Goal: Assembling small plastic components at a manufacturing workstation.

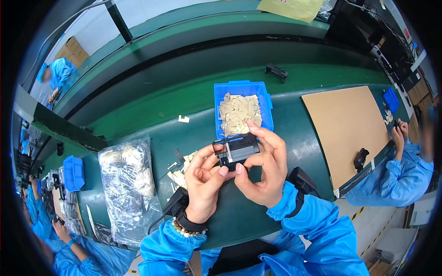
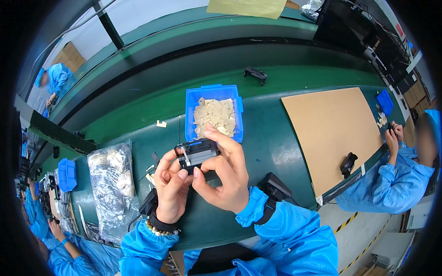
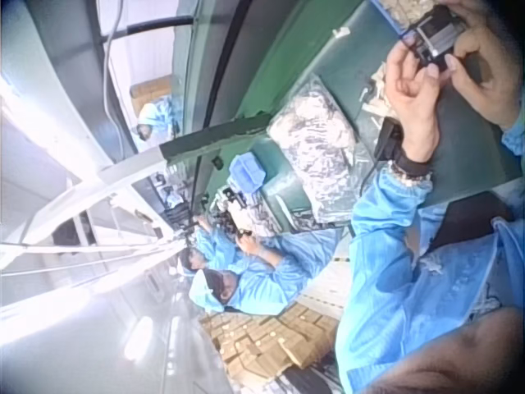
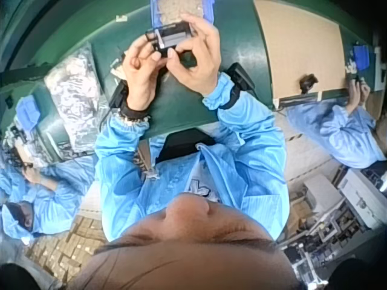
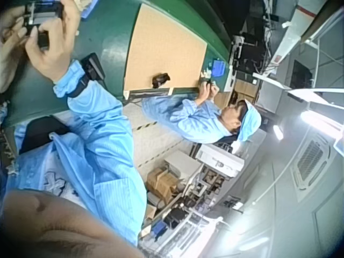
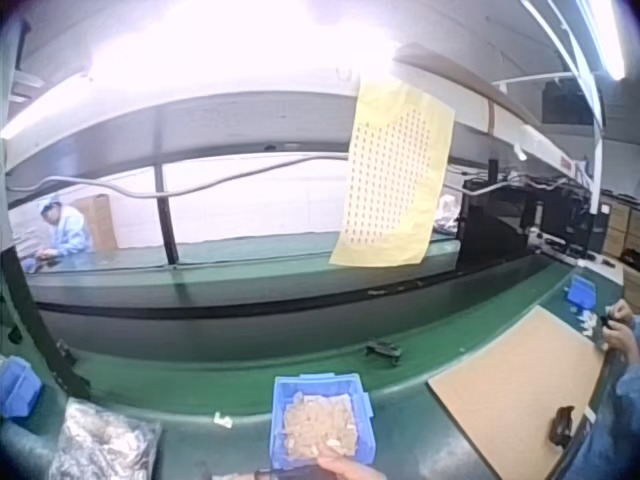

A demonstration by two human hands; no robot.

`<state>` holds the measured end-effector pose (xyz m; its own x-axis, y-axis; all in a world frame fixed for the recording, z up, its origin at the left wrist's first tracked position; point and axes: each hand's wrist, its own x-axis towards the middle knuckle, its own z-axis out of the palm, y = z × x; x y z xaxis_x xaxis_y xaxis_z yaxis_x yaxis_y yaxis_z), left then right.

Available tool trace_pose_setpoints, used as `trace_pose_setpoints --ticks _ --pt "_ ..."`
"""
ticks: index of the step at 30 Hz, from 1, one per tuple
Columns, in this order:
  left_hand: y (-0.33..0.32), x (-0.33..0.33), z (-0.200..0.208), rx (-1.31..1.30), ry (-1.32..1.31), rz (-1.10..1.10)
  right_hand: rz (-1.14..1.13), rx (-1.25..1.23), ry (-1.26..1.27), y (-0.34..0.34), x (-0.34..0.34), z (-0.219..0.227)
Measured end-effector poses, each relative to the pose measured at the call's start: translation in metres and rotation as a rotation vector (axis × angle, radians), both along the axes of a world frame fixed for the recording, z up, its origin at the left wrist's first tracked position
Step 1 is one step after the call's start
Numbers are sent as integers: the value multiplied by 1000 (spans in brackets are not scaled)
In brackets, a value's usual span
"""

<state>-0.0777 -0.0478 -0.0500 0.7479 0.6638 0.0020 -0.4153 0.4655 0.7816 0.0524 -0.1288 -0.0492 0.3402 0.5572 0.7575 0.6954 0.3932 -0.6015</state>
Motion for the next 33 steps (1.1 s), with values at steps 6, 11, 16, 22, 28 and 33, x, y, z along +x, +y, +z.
trace_pose_setpoints --ticks 6,11,16,22,28,33 --pt "-2 1 1 11 12 13 -4 9 -8 0 0 1" --pt "-2 1 -1 12 -5 31 -6 16 -9 2 0 1" --pt "-4 1 0 -10 -6 43 -18 11 -39 4 1 -3" --pt "-6 0 0 1 -4 64 -23 24 -76 4 3 -3" --pt "-8 0 -1 15 8 80 -56 36 -132 5 4 -1" --pt "-8 -1 -2 15 17 87 -77 40 -154 5 4 -3"
